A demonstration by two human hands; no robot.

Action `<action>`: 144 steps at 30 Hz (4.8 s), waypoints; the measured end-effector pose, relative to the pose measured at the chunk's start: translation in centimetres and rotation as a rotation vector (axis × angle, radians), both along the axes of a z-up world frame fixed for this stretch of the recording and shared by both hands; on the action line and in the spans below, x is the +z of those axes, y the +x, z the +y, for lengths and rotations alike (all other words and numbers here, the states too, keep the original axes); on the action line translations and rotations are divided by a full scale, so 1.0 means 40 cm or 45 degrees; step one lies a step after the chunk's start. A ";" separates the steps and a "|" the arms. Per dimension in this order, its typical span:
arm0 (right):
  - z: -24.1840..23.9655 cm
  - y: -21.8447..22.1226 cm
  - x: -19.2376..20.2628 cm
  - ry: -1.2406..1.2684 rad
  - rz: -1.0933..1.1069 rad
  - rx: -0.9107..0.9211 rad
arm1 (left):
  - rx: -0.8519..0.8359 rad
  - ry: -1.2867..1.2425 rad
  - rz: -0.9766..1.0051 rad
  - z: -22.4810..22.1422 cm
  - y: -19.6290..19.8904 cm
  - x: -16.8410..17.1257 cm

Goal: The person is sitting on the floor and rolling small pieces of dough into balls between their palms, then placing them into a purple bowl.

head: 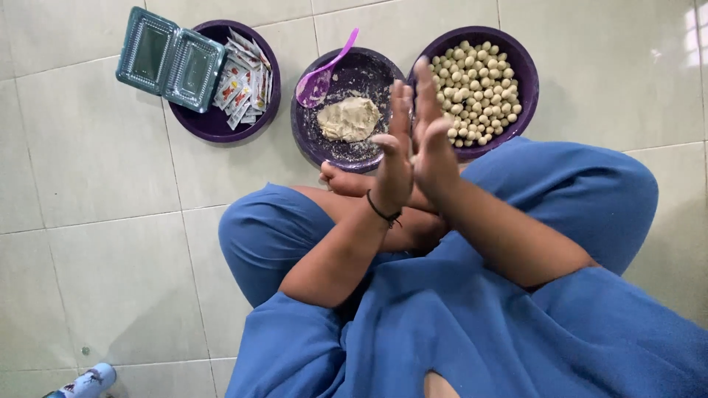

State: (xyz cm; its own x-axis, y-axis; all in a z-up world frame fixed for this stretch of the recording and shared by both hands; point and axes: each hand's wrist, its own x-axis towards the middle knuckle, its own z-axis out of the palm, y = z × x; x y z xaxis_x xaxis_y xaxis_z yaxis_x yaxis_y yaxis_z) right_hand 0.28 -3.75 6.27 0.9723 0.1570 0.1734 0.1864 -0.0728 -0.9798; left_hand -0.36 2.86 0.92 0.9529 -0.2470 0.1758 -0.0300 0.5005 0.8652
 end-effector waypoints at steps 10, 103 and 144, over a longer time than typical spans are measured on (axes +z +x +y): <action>-0.031 0.020 -0.207 -0.108 0.022 -0.164 | 0.071 -0.259 0.224 0.021 0.040 0.024; -0.282 0.197 -0.458 0.948 0.930 -1.169 | 0.166 -0.057 1.218 0.036 0.276 -0.237; 0.043 0.334 -0.765 -0.578 0.525 -0.420 | 0.227 2.194 -0.286 0.236 0.459 -0.606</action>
